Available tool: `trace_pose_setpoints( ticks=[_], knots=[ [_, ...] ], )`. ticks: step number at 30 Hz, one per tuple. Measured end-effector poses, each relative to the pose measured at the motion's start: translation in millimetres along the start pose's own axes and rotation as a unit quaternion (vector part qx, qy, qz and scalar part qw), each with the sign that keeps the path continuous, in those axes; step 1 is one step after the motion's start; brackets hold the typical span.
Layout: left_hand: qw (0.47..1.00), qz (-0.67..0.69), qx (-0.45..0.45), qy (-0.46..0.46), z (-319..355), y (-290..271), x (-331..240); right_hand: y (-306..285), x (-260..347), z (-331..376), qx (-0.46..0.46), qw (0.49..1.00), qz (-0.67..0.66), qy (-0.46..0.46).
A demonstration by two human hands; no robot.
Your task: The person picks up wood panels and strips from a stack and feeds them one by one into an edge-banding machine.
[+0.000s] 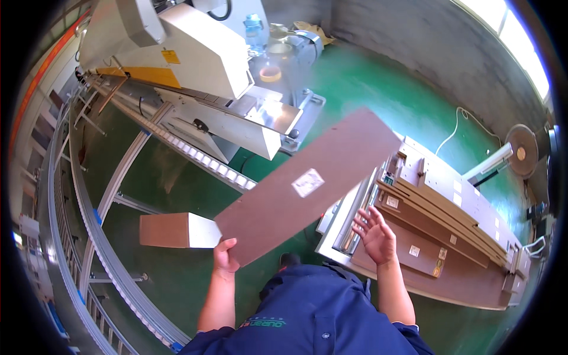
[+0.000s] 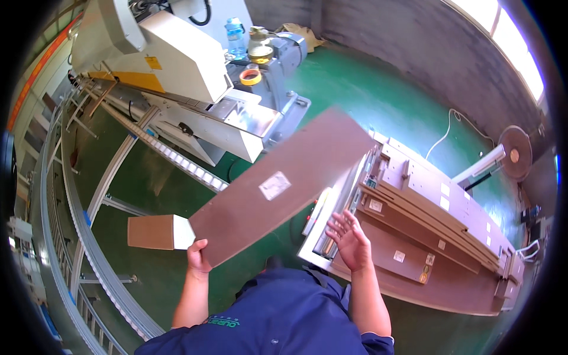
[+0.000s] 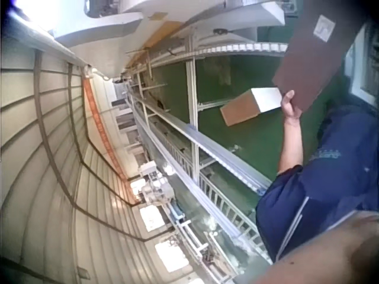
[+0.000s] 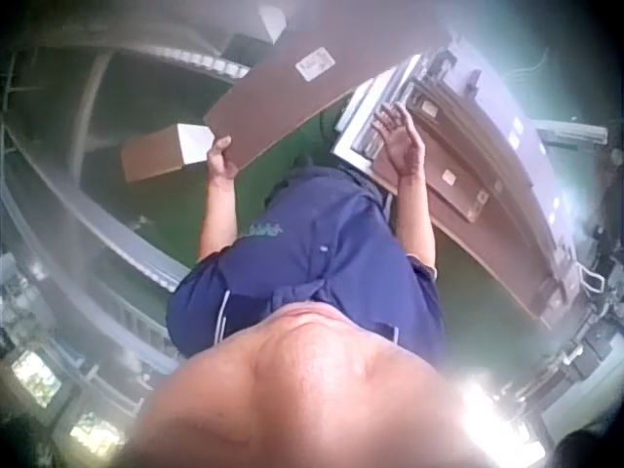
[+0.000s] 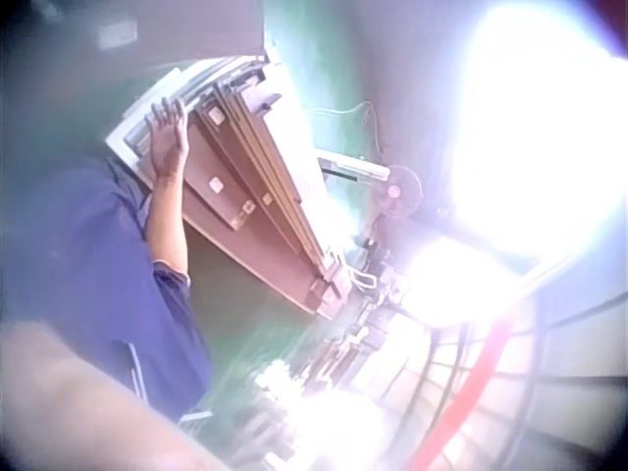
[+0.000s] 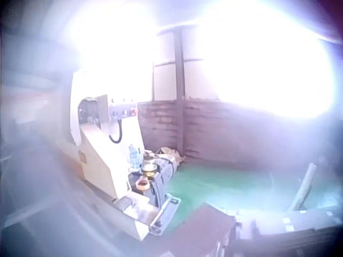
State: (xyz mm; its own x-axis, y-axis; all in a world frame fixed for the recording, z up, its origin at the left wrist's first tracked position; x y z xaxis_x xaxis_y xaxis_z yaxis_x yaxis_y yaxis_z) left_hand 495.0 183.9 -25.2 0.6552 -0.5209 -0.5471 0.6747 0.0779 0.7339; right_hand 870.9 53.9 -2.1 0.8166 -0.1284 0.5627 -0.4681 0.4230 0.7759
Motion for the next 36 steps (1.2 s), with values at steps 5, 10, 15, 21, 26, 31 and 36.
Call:
trace_pose_setpoints(
  ticks=[5, 10, 15, 21, 26, 31, 36],
  knots=[
    [0.984, -0.123, 0.076, -0.102, -24.4, 51.9, 85.6, -24.0, 64.6, 68.3, -0.093, 0.983, -0.088, -0.132],
    [0.953, -0.158, 0.132, -0.224, -17.7, 114.6, 180.6, -93.5, 106.8, 155.6, -0.222, 0.947, -0.075, -0.219],
    [0.898, -0.258, 0.158, -0.318, -16.0, 121.4, 277.4, -236.6, 87.7, 220.3, -0.458, 0.863, -0.026, -0.21],
    [0.843, -0.356, 0.111, -0.387, -30.5, 104.8, 387.0, -357.5, 70.1, 250.9, -0.574, 0.79, -0.05, -0.208],
    [0.824, -0.433, 0.121, -0.345, -50.5, 124.5, 435.6, -422.9, 75.5, 244.5, -0.609, 0.765, -0.066, -0.201],
    [0.756, -0.588, 0.121, -0.261, -68.5, 145.0, 457.9, -461.3, 91.9, 238.2, -0.629, 0.752, -0.08, -0.178],
    [0.692, -0.693, 0.11, -0.171, -86.5, 154.9, 473.3, -481.1, 106.9, 226.2, -0.648, 0.739, -0.08, -0.164]
  ],
)
Point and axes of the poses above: each hand's wrist, its own z-axis away from the middle knuckle, its own y-axis out of the palm, x = y × z, the point moved 8 cm from there along -z, towards the middle knuckle, and after that the axes turned 7 degrees about -x, right-handed, at the moved point
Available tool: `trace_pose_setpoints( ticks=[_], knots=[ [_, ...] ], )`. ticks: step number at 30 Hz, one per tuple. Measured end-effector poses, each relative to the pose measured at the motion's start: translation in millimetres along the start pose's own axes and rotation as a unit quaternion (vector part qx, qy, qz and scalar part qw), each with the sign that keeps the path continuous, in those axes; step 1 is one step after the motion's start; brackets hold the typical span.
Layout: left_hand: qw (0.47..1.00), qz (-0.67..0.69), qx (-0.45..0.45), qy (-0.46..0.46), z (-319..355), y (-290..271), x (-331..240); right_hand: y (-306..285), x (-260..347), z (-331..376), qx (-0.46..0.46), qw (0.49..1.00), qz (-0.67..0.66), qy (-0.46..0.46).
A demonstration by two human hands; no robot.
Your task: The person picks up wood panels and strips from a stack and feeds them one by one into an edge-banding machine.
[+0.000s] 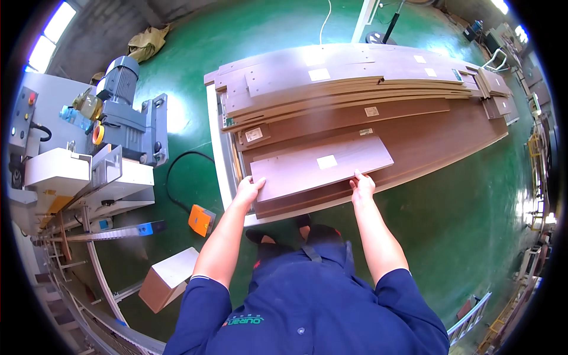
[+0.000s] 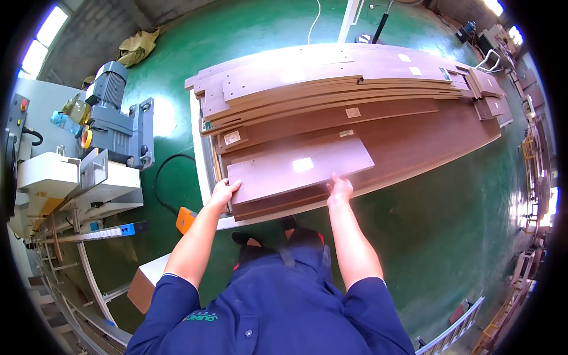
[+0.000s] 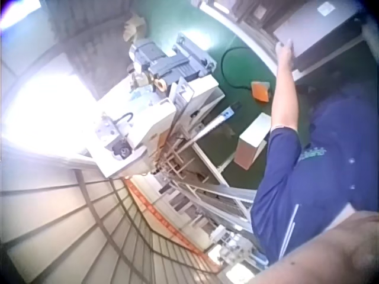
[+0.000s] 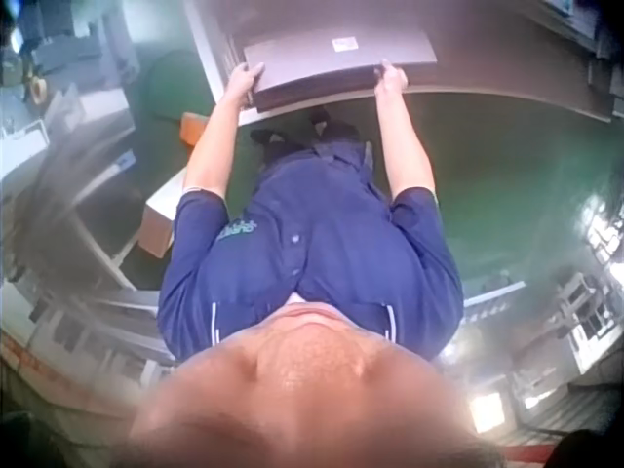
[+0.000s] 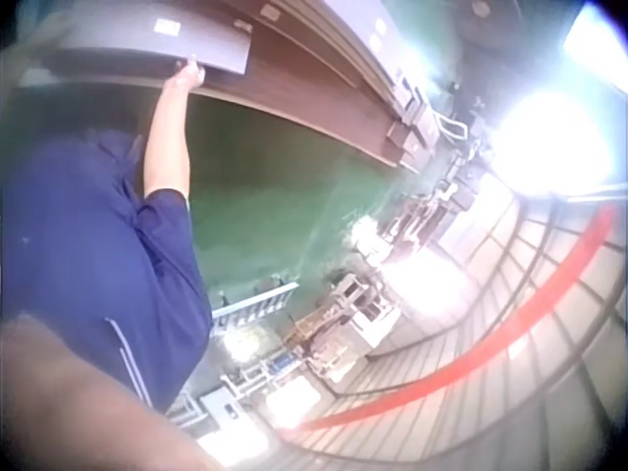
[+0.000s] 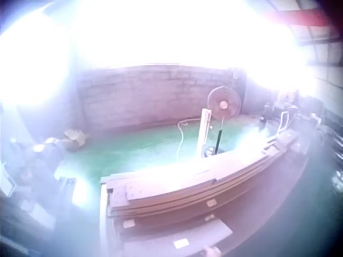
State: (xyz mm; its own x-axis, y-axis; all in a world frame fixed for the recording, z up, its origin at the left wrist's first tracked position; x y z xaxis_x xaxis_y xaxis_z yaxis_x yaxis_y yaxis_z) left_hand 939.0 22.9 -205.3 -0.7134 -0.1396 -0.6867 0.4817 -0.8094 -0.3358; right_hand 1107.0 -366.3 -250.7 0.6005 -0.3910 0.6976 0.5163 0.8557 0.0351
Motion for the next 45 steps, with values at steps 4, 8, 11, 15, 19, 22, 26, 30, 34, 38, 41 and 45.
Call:
trace_pose_setpoints(
  ticks=[4, 8, 11, 15, 19, 22, 26, 30, 34, 38, 41, 45],
  knots=[
    [0.999, -0.028, 0.007, 0.025, -3.3, 10.1, -19.8, 1.4, 0.3, -16.6, -0.015, 1.0, 0.005, 0.0],
    [0.985, -0.125, -0.066, 0.102, -17.8, -3.7, -14.0, 6.8, -1.5, -9.6, 0.072, 0.995, 0.058, 0.021],
    [0.984, -0.138, -0.055, 0.094, -25.0, -0.5, 12.3, -21.1, 7.2, -10.0, -0.003, 0.992, 0.124, -0.024],
    [0.981, -0.155, -0.047, 0.109, -17.1, 12.0, 11.5, -38.7, 20.2, -40.8, -0.01, 0.996, 0.076, -0.036],
    [0.954, -0.247, -0.065, 0.159, -9.3, 20.2, 13.7, -36.1, 67.3, -68.8, -0.123, 0.932, 0.273, -0.203],
    [0.951, -0.223, -0.089, 0.194, -7.0, 16.5, 22.7, -13.1, 107.7, -65.0, -0.149, 0.79, 0.48, -0.352],
    [0.967, -0.176, -0.09, 0.162, -14.9, 15.7, 48.5, 7.5, 113.6, -65.4, -0.053, 0.806, 0.505, -0.303],
    [0.975, -0.135, -0.094, 0.149, -14.7, 19.5, 59.1, 3.8, 114.3, -78.0, -0.012, 0.816, 0.484, -0.317],
    [0.979, -0.105, -0.123, 0.126, -12.4, 18.3, 62.3, 6.6, 111.6, -77.1, 0.005, 0.807, 0.473, -0.355],
    [0.983, -0.09, -0.116, 0.114, -11.6, 17.7, 51.7, 10.3, 115.8, -77.1, 0.009, 0.789, 0.475, -0.389],
    [0.979, -0.142, -0.108, 0.101, 0.6, 16.0, 40.2, 10.0, 115.9, -92.6, 0.025, 0.784, 0.47, -0.404],
    [0.992, -0.101, -0.054, 0.059, 5.9, 7.9, 30.8, 4.0, 103.3, -86.7, 0.0, 0.782, 0.47, -0.409]
  ],
)
Point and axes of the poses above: each hand's wrist, its own z-axis away from the middle knuckle, its own y-axis out of the palm, x = y × z, the point moved 8 cm from there along -z, towards the middle knuckle, and after that the axes turned 7 degrees about -x, right-handed, at the moved point
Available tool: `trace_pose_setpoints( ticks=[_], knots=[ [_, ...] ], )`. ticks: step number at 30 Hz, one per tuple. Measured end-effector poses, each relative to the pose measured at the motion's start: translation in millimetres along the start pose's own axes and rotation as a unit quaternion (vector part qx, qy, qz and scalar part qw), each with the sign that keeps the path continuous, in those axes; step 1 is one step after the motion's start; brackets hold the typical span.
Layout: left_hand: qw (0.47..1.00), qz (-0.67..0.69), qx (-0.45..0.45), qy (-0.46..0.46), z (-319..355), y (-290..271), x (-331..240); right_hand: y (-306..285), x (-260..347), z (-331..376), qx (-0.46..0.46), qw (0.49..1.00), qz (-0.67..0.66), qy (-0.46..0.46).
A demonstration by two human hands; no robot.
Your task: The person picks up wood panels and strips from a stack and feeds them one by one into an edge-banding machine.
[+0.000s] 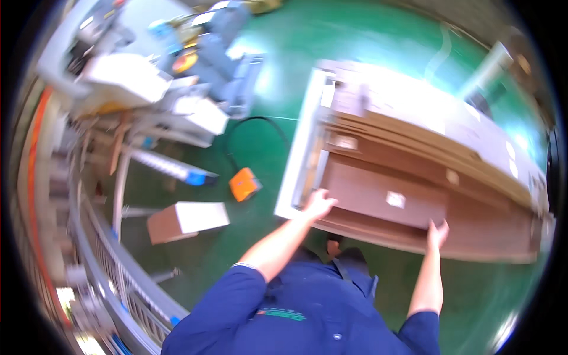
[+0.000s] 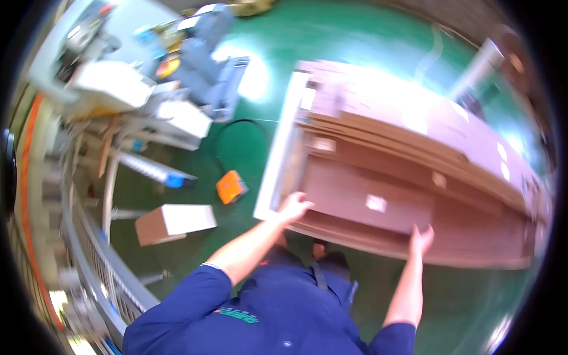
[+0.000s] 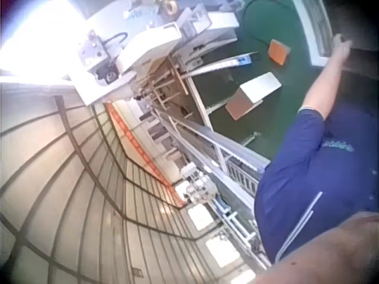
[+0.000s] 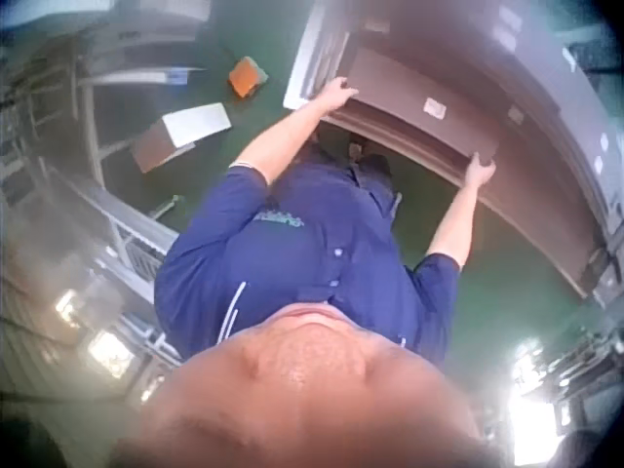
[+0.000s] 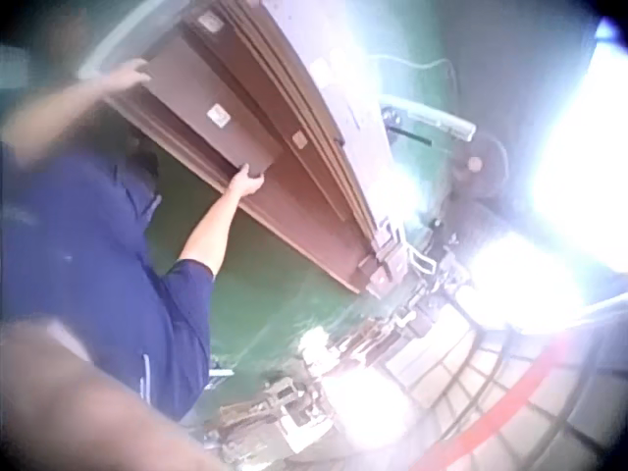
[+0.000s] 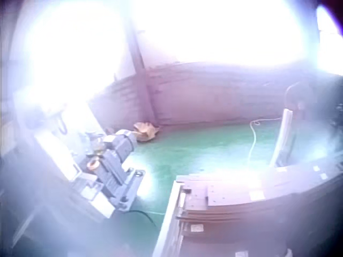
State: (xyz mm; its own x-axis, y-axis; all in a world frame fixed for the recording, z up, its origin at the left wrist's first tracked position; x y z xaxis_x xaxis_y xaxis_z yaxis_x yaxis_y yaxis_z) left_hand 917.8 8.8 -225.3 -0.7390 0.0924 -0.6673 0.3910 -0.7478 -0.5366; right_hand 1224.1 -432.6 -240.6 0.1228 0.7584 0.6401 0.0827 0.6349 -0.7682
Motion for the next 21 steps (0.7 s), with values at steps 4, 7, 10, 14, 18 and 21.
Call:
trace_pose_setpoints(
  ticks=[4, 7, 10, 14, 18, 21],
  knots=[
    [0.996, 0.065, 0.043, -0.034, 24.5, -13.1, 21.4, -11.5, -4.9, 26.0, -0.133, 0.989, 0.049, -0.038],
    [0.99, 0.139, -0.01, -0.01, 46.6, -16.6, 87.0, 1.0, 4.1, 73.8, -0.185, 0.974, 0.07, -0.113],
    [0.997, 0.047, -0.014, -0.058, 96.8, -47.1, 160.3, 48.1, 42.3, 144.4, 0.0, 0.993, -0.076, -0.089],
    [0.979, 0.056, -0.034, -0.195, 150.5, -77.8, 303.8, 99.4, 108.5, 235.5, 0.212, 0.956, -0.172, -0.106],
    [0.855, 0.289, -0.181, -0.392, 227.5, -121.5, 424.4, 137.0, 175.6, 281.2, 0.332, 0.914, -0.18, -0.145],
    [0.762, 0.425, -0.293, -0.392, 251.4, -180.6, 466.0, 167.5, 210.0, 284.2, 0.376, 0.892, -0.201, -0.148]
  ],
)
Point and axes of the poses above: each hand's wrist, its own z-axis away from the middle knuckle, its own y-axis out of the palm, x = y × z, the point moved 8 cm from there along -z, towards the middle knuckle, and after that the axes turned 7 degrees about -x, right-handed, at the moved point
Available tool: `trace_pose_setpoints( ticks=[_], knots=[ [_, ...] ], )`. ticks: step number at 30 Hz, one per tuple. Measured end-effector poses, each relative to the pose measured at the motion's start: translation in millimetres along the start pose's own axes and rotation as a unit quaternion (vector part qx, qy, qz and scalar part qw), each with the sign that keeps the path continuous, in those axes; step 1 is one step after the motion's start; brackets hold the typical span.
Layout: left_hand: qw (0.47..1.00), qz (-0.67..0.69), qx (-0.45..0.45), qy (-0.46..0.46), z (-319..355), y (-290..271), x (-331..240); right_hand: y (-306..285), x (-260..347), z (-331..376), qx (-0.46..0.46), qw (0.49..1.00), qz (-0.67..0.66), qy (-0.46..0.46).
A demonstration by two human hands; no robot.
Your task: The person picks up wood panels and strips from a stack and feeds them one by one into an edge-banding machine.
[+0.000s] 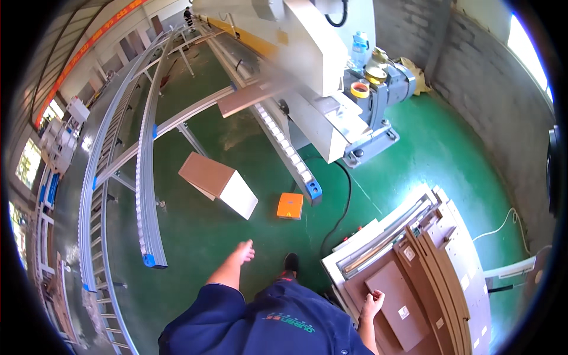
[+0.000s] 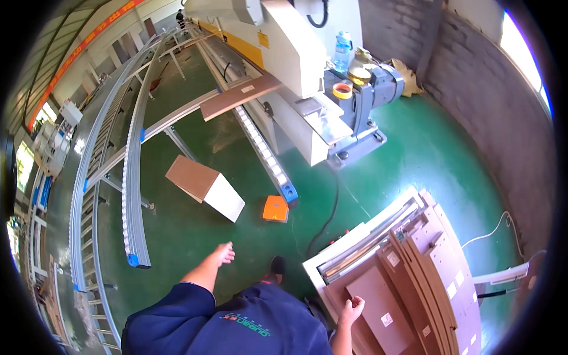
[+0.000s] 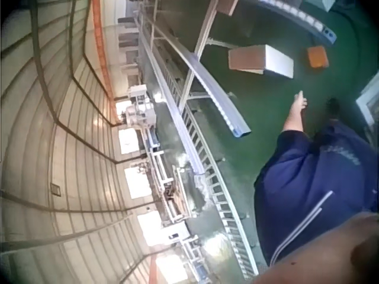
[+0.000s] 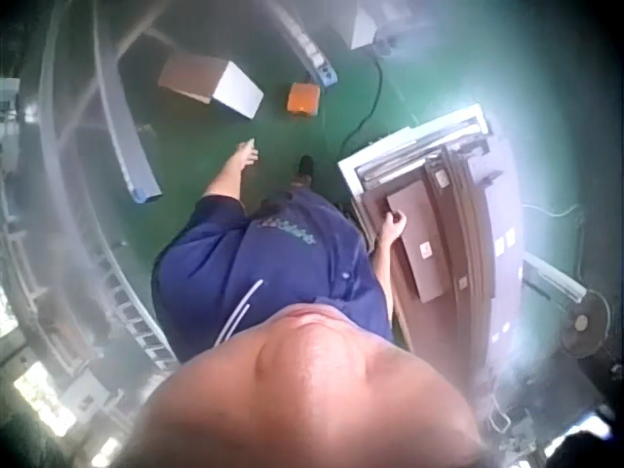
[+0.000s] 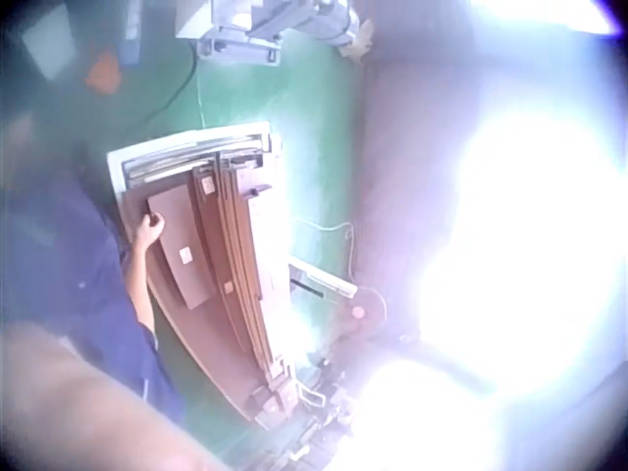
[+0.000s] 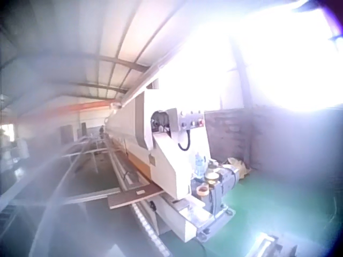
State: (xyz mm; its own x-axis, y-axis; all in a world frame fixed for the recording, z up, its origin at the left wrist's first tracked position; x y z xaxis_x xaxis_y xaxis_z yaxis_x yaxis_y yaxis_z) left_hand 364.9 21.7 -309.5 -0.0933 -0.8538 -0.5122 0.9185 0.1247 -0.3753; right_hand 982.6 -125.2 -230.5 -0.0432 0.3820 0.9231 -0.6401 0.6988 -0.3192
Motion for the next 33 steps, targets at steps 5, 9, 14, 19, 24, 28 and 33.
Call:
trace_pose_setpoints(
  ticks=[5, 9, 14, 19, 24, 28, 33],
  knots=[
    [0.951, 0.292, -0.033, 0.092, -43.2, -54.7, -147.6, 20.9, 42.1, -31.3, 0.0, 0.998, -0.041, 0.049],
    [0.894, 0.412, 0.007, 0.177, -45.0, -90.8, -279.6, 31.3, 43.6, -40.0, -0.006, 0.997, -0.052, 0.058],
    [0.855, 0.475, 0.011, 0.207, -47.7, -138.0, -372.3, 56.5, 35.5, -18.4, -0.008, 0.992, -0.08, 0.093],
    [0.848, 0.501, 0.064, 0.158, -32.8, -128.8, -428.1, 56.7, -3.1, -5.4, -0.043, 0.988, -0.111, 0.097],
    [0.838, 0.462, 0.199, 0.212, -21.7, -101.0, -442.0, 58.1, -14.7, -3.8, -0.039, 0.983, -0.11, 0.141],
    [0.839, 0.45, 0.233, 0.197, -0.8, -60.9, -404.9, 62.1, 13.5, -0.8, -0.035, 0.984, -0.1, 0.147],
    [0.795, 0.507, 0.24, 0.231, 72.8, -17.2, -346.0, 74.7, 37.7, -3.2, -0.012, 0.983, -0.109, 0.148]
  ],
)
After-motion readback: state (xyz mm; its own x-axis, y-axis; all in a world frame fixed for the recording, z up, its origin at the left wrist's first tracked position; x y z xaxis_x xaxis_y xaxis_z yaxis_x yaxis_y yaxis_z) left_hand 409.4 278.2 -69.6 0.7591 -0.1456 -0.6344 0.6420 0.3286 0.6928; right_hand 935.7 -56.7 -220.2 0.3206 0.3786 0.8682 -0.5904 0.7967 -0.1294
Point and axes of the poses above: each hand's wrist, its own z-axis away from the middle knuckle, its own y-axis out of the palm, x = y × z, the point moved 8 cm from there along -z, towards the middle knuckle, and after that the axes turned 7 degrees about -x, right-handed, at the moved point
